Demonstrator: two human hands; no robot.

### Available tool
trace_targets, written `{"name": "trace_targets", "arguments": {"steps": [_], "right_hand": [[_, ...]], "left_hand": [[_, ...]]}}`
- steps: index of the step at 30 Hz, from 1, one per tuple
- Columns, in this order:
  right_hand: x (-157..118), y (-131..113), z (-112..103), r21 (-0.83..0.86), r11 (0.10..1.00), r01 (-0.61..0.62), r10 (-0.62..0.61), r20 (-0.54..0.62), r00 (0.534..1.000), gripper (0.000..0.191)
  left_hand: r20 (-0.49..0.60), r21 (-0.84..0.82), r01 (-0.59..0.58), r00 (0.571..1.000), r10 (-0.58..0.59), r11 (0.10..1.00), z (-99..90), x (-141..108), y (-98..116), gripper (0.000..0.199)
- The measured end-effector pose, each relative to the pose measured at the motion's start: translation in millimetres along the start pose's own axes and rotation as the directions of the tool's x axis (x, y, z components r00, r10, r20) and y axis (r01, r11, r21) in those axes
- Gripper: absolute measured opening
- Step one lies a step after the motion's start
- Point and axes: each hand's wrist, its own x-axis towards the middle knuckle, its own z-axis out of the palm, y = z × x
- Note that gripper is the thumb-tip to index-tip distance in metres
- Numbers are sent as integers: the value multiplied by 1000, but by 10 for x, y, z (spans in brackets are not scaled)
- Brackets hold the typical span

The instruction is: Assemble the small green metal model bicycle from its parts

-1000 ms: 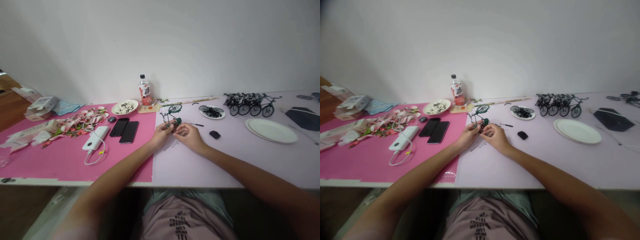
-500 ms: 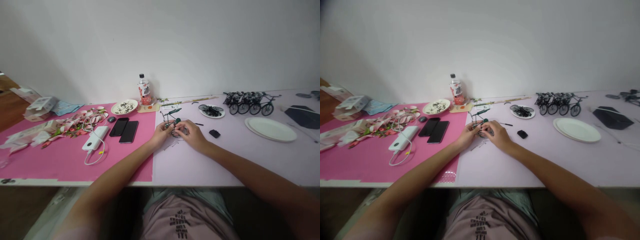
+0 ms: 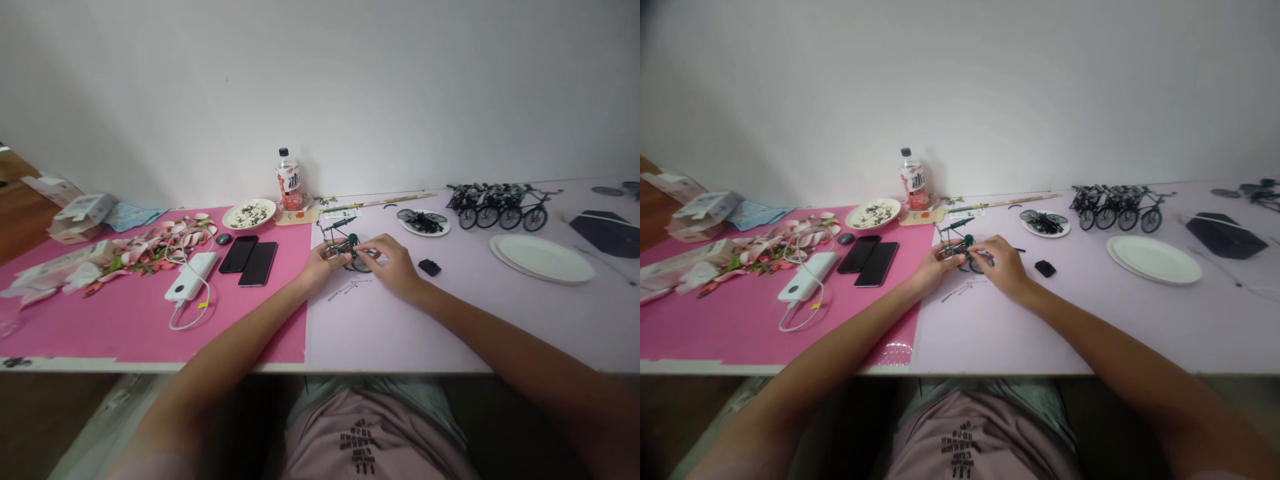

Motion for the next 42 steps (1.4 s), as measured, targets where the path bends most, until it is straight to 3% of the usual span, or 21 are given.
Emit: {"name": "trace_targets", "arguments": {"steps": [7,10,13,16,18,19,21,23,27,29,33,38,42], "right_hand": [[177,150,-274,-119,992,47,-75,-239,968,7],[234,225,-351,-112,992,49,-85,-340,937,6],[258,257,-373,-124,991,48,-90,-359,929,6],[235,228,-342,-136,989,62,-92,-231,968,8],[179,169,-275,-113,988,105,-109,-31,994,10],[136,130,-225,-81,987,139,-131,102,986,11],[27,43,-93,-1,978,209,-196,346,918,14],[-96,-36,62,2,962,271,-243,453,858,15],[-267,-91,309,-124,891,437,-311,535,786,19],[-289,-79,361,-176,866,468,-312,542,780,17],[-262,-104,359,-217,846,487,-293,573,765,16],[-239,-233,323,-319,758,568,-264,647,715,21],[-257,-251,322,-301,727,617,-290,681,673,21]], "left_hand": [[-129,-12,35,991,-36,999,-18,47,65,62],[-138,-5,48,989,-48,999,-26,48,107,63],[-124,-30,41,991,-44,999,-17,36,142,64],[-132,-52,43,990,-49,998,2,25,149,64],[-150,-46,38,988,-45,998,12,26,131,64],[-159,-39,33,987,-39,999,14,28,115,64],[-173,-21,30,984,-34,999,14,36,76,63],[-168,8,31,985,-30,999,9,45,39,63],[-167,12,27,986,-25,1000,7,53,9,62],[-171,7,28,985,-26,1000,18,50,16,61],[-169,12,30,985,-28,999,46,32,40,58],[-144,18,24,989,-21,1000,44,23,46,57],[-132,42,16,991,-10,999,16,46,19,61]]}}
